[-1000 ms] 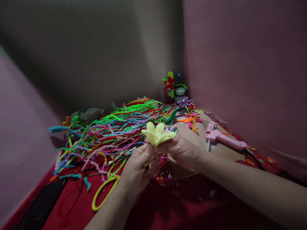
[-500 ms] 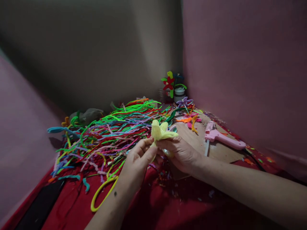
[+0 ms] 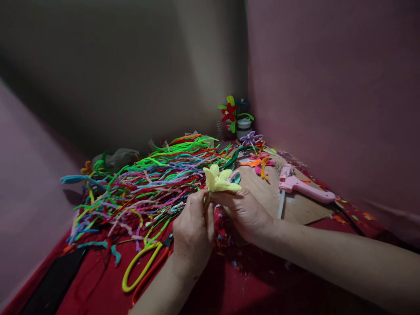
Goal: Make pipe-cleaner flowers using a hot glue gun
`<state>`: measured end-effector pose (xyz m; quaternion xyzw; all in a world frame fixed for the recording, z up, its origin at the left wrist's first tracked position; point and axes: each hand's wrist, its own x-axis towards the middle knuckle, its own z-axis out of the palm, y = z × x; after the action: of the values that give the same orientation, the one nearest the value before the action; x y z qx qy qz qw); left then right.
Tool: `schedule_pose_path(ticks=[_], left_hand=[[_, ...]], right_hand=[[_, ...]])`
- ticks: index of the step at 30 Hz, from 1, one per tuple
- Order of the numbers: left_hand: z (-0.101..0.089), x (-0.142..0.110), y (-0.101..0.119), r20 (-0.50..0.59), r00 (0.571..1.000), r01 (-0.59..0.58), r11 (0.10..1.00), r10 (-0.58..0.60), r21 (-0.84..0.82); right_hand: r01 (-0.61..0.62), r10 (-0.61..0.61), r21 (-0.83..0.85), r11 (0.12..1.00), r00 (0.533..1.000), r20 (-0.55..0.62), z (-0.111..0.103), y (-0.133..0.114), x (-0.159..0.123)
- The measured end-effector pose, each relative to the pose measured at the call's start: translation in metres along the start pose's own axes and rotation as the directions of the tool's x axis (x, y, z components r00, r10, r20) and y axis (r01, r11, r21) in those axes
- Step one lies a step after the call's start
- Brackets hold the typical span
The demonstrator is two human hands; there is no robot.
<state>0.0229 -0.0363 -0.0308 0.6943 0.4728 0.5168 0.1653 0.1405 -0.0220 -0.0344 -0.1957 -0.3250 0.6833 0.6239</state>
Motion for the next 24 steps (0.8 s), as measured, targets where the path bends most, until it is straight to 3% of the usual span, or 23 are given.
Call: schedule_pose_path(ticks=[5, 9, 11, 13, 16, 18, 20, 22, 24], left_hand=[[0.006, 0.003, -0.002, 0.038, 0.981, -0.192, 0.929, 0.19, 0.315], [0.011, 0.002, -0.002, 0.087, 0.928, -0.326, 0.68, 0.361, 0.657], [0.011, 0.002, -0.003, 0.13, 0.91, -0.353, 0.567, 0.395, 0.745], [0.008, 0.003, -0.004, 0.167, 0.893, -0.393, 0.543, 0.418, 0.742], [0.003, 0.006, -0.006, 0.17, 0.914, -0.396, 0.725, 0.368, 0.564], [-0.001, 0.008, -0.005, 0.137, 0.965, -0.257, 0.899, 0.222, 0.354], [-0.003, 0.009, -0.002, 0.136, 0.991, -0.029, 0.996, 0.017, 0.089], [-0.006, 0.01, 0.001, 0.169, 0.973, 0.189, 0.965, -0.159, -0.183], [-0.008, 0.01, 0.005, 0.227, 0.94, 0.327, 0.858, -0.254, -0.395]], right_hand=[[0.048, -0.048, -0.03, 0.998, 0.999, 0.009, 0.0, 0.002, -0.001], [0.033, -0.033, -0.033, 0.999, 0.999, 0.001, -0.001, 0.004, 0.0], [0.032, -0.032, -0.016, 0.999, 0.999, -0.012, -0.001, 0.005, 0.001], [0.037, -0.037, -0.015, 0.999, 0.999, -0.016, 0.0, 0.004, 0.0], [0.058, -0.058, -0.039, 0.998, 0.998, -0.003, 0.002, 0.002, -0.001], [0.072, -0.071, -0.057, 0.996, 0.997, 0.021, 0.002, 0.0, 0.0], [0.079, -0.071, -0.094, 0.992, 0.994, 0.086, 0.0, -0.002, 0.002], [0.091, -0.065, -0.156, 0.984, 0.984, 0.164, -0.004, -0.005, 0.005], [0.097, -0.049, -0.211, 0.973, 0.974, 0.22, -0.008, -0.008, 0.008]])
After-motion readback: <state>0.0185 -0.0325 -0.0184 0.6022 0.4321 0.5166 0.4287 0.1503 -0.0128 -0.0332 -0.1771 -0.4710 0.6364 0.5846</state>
